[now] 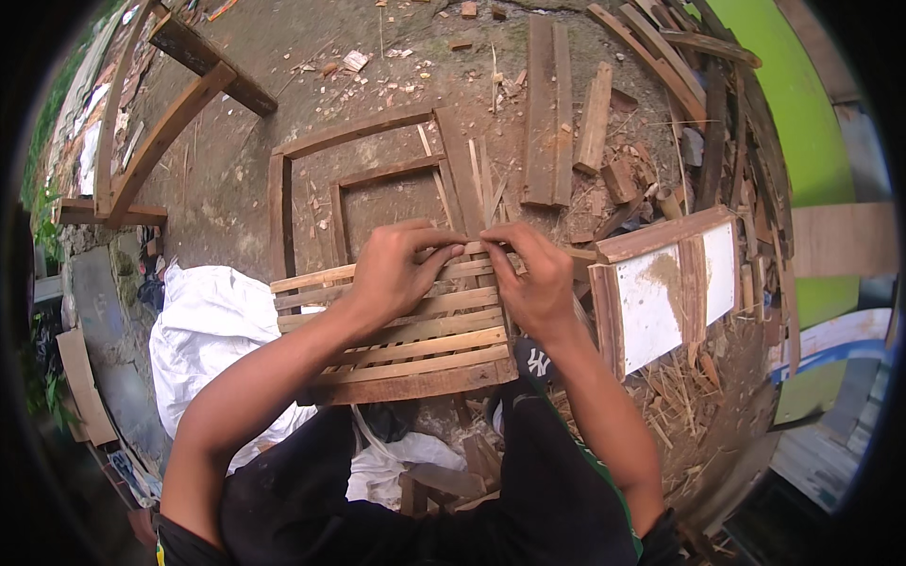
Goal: The person assembles a small wooden frame by hand, using a hammer to drive nails into slats and a saw to trim a piece of wood. The person works on the ground in a cluttered outdoor area.
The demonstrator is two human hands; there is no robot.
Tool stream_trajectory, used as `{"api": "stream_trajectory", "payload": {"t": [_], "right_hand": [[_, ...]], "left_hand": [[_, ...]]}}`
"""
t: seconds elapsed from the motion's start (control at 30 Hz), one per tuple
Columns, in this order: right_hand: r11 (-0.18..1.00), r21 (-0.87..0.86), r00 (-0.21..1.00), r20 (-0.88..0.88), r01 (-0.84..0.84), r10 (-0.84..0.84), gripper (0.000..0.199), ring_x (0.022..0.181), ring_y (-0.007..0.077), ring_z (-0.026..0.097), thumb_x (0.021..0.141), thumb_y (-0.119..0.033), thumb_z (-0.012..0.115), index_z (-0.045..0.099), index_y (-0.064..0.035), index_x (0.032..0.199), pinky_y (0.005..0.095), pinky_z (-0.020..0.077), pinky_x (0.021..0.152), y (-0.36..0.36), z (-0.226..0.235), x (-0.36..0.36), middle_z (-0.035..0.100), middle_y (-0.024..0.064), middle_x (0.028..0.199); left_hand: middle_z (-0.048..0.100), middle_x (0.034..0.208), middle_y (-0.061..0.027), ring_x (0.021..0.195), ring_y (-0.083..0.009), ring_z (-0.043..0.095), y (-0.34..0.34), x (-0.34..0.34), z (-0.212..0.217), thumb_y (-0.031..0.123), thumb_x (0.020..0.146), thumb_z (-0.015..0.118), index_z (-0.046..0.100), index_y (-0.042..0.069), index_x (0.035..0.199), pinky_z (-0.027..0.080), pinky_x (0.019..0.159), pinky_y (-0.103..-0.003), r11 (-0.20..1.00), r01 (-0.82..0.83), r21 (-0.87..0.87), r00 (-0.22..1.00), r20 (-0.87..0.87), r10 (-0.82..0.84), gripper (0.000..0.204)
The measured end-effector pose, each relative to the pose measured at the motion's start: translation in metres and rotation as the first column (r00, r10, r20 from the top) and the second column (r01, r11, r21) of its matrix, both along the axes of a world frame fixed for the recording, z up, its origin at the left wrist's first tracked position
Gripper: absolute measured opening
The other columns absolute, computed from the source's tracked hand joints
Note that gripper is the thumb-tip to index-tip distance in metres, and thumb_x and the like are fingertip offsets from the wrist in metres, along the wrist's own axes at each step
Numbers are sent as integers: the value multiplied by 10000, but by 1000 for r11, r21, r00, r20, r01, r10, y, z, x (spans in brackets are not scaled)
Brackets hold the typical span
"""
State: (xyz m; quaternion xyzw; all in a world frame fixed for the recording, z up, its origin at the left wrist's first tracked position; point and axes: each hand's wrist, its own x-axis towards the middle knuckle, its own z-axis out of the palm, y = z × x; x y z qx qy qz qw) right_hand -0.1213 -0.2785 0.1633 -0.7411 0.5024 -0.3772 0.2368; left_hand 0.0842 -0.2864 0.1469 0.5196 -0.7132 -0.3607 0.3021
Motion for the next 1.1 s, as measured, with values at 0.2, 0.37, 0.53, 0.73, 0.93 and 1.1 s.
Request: {"api": "stream_trajectory", "payload": {"t": [0.2, 0.37, 0.53, 0.73, 0.93, 1.1], "right_hand": [[999, -35, 1000, -8, -10, 10, 181, 897, 338, 750, 833, 81, 767, 715, 18, 995, 380, 584, 779, 2, -3, -3, 748, 173, 956], [998, -60, 1000, -3, -16, 16, 178, 892, 337, 747, 826, 83, 773, 715, 16, 980, 384, 586, 778, 1, -5, -4, 748, 170, 954], [996, -82, 999, -8, -35, 34, 180, 879, 340, 740, 823, 88, 771, 709, 16, 977, 390, 586, 771, -1, -8, -3, 739, 170, 945], [995, -89, 999, -19, -46, 45, 185, 879, 346, 735, 824, 92, 765, 702, 16, 979, 398, 586, 771, -1, -8, -3, 733, 171, 940], [994, -96, 999, -22, -51, 49, 184, 882, 347, 734, 826, 91, 764, 700, 17, 981, 402, 586, 775, 0, -9, -3, 732, 172, 943], [993, -104, 998, -37, -60, 56, 190, 888, 349, 729, 824, 90, 763, 696, 16, 986, 413, 584, 779, 0, -9, -3, 729, 169, 948]], "left_hand": [[717, 838, -156, 729, -345, 706, 0, -3, -2, 165, 920, 777, 821, 66, 1031, 549, 655, -417, 1000, 1, -19, 1000, 1, -1, 155], [714, 833, -169, 722, -340, 709, -2, -3, -2, 143, 919, 775, 818, 55, 1031, 555, 651, -415, 1000, 9, -7, 1000, -25, -9, 149], [712, 830, -172, 717, -343, 705, -2, -1, -3, 140, 920, 772, 818, 52, 1027, 555, 654, -417, 1000, 21, -5, 1000, -18, -21, 146], [710, 829, -175, 726, -350, 705, -4, 0, 0, 130, 918, 767, 815, 41, 1023, 549, 663, -426, 999, 48, -13, 999, -17, -48, 146], [713, 835, -179, 727, -354, 702, -5, 1, -2, 125, 914, 766, 812, 28, 1015, 548, 662, -434, 998, 54, -20, 998, -42, -55, 148], [716, 845, -180, 733, -355, 703, -5, 1, 0, 122, 913, 766, 813, 30, 1008, 551, 667, -435, 997, 65, -38, 998, -5, -65, 141]]}}
